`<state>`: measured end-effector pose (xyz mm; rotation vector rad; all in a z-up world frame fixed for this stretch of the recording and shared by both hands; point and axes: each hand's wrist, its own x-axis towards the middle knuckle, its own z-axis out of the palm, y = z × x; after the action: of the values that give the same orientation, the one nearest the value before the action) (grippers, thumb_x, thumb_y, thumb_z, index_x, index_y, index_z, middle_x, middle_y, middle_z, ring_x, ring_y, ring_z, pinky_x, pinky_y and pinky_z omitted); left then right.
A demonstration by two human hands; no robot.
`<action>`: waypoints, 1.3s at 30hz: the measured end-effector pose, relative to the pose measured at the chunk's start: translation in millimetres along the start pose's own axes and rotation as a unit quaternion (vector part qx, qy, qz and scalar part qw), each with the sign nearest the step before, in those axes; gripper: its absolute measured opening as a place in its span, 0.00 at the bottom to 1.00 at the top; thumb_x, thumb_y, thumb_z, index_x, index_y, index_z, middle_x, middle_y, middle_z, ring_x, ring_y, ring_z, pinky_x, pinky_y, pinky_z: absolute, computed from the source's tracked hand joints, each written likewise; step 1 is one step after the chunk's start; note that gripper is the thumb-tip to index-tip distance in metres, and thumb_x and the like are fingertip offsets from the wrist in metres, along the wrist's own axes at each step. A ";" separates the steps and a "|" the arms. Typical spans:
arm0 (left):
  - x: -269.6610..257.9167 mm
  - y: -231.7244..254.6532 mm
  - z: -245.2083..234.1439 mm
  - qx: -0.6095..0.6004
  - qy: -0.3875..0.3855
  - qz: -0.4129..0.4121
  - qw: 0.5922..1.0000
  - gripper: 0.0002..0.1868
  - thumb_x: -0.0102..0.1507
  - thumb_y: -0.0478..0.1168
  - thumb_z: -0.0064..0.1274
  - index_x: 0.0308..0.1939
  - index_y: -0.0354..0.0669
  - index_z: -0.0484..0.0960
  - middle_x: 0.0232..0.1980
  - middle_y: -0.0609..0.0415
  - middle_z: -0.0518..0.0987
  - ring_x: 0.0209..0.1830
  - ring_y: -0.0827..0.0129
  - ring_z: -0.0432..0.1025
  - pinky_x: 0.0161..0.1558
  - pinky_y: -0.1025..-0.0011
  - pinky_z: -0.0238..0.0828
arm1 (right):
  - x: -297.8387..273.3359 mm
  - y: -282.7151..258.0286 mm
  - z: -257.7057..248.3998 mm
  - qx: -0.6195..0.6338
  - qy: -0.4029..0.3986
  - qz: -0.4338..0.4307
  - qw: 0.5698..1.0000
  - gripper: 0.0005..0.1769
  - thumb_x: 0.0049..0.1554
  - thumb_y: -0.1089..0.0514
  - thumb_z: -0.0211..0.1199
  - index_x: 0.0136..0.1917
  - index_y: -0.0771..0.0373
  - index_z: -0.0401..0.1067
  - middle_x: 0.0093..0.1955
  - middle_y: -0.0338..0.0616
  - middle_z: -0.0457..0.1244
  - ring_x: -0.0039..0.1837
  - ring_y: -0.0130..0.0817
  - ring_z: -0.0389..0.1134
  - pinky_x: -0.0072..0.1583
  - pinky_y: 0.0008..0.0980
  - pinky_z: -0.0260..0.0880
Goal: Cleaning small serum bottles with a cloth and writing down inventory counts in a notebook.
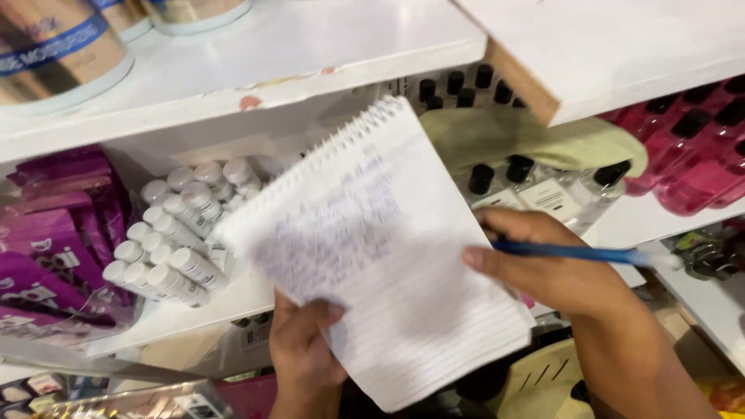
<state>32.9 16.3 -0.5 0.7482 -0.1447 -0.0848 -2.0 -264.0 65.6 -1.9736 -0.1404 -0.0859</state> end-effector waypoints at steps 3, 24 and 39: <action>-6.1 -14.4 -3.8 -0.058 -0.099 0.026 0.993 0.37 0.49 0.22 0.39 0.66 0.18 0.66 0.61 0.31 0.77 0.62 0.43 0.73 0.66 0.54 0.66 | -21.7 9.5 -22.8 0.092 -0.043 0.038 0.994 0.21 0.57 0.57 0.66 0.61 0.71 0.77 0.33 0.49 0.65 0.33 0.26 0.60 0.34 0.27 0.60; 26.0 -25.6 177.1 0.070 -0.273 -0.116 0.952 0.17 0.73 0.43 0.41 0.53 0.30 0.74 0.27 0.42 0.79 0.22 0.65 0.75 0.24 0.71 0.73 | -10.7 -79.4 -189.0 -0.091 0.254 -0.241 0.932 0.21 0.72 0.46 0.49 0.62 0.65 0.72 0.50 0.37 0.69 0.51 0.23 0.70 0.47 0.24 0.72; 39.2 -68.5 276.4 -0.222 -0.308 -0.144 0.914 0.09 0.76 0.35 0.40 0.42 0.34 0.68 0.50 0.44 0.75 0.70 0.39 0.71 0.72 0.53 0.66 | 17.6 -94.3 -233.5 -0.403 0.406 -0.150 0.806 0.15 0.68 0.55 0.64 0.58 0.68 0.66 0.44 0.58 0.64 0.45 0.50 0.66 0.48 0.47 0.66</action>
<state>25.3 -224.2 156.7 0.2578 -0.5962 -0.6203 3.5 -440.5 246.0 -2.5333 0.1882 -1.3812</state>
